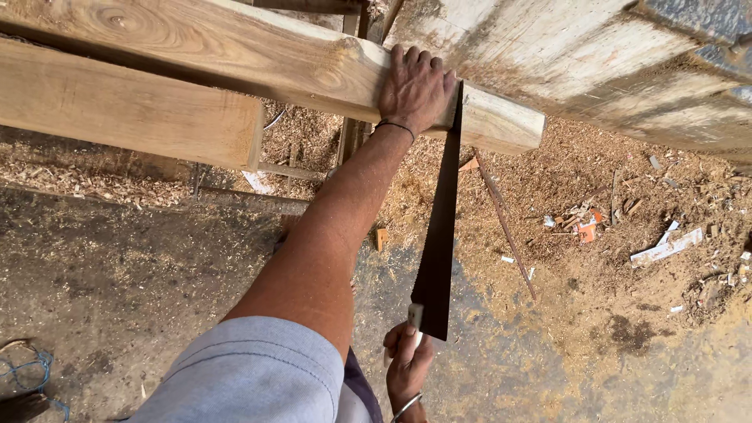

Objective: The person holds a wooden plank steady on a support with one hand and saws through it with a hand saw, making repeated back-and-forth cutting strokes along a marked line. After cutting, the person moves the saw and reaches toward stacked planks.

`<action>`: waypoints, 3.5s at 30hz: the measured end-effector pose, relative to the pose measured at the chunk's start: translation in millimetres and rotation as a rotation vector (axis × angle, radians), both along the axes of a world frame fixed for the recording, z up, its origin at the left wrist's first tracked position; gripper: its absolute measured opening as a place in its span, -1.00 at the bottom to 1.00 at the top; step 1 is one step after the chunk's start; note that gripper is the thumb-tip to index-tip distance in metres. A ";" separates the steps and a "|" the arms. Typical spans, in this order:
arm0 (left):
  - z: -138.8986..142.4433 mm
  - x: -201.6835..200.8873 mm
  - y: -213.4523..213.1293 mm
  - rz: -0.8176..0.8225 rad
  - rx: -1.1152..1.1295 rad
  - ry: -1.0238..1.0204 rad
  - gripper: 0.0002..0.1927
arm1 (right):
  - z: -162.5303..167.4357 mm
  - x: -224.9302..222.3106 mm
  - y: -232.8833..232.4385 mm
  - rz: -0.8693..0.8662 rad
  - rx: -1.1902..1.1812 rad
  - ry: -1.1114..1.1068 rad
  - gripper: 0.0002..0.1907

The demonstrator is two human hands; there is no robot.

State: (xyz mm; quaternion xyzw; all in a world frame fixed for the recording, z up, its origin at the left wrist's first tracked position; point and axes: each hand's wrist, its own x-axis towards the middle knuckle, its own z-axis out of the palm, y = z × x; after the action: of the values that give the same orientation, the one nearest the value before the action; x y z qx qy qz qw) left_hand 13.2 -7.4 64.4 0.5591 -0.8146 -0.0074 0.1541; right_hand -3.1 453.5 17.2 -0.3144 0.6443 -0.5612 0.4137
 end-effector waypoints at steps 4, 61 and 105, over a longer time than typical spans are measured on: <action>-3.5 0.4 6.1 -0.014 0.008 0.003 -0.47 | 31.6 -57.8 -150.5 0.145 0.030 0.372 -0.38; -31.1 -5.8 -7.2 -0.001 -0.012 0.057 -0.37 | 133.3 -22.9 -85.3 -0.035 0.013 -0.050 -0.57; -18.1 -3.3 -5.4 0.004 -0.075 -0.003 -0.42 | 90.1 -41.0 -128.8 0.110 0.064 0.353 -0.40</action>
State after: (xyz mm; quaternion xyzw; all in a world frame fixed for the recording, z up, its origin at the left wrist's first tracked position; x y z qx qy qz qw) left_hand 9.9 -12.8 46.3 0.5545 -0.8134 0.0245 0.1739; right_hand -44.1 324.7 107.3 -0.4296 0.7062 -0.4530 0.3339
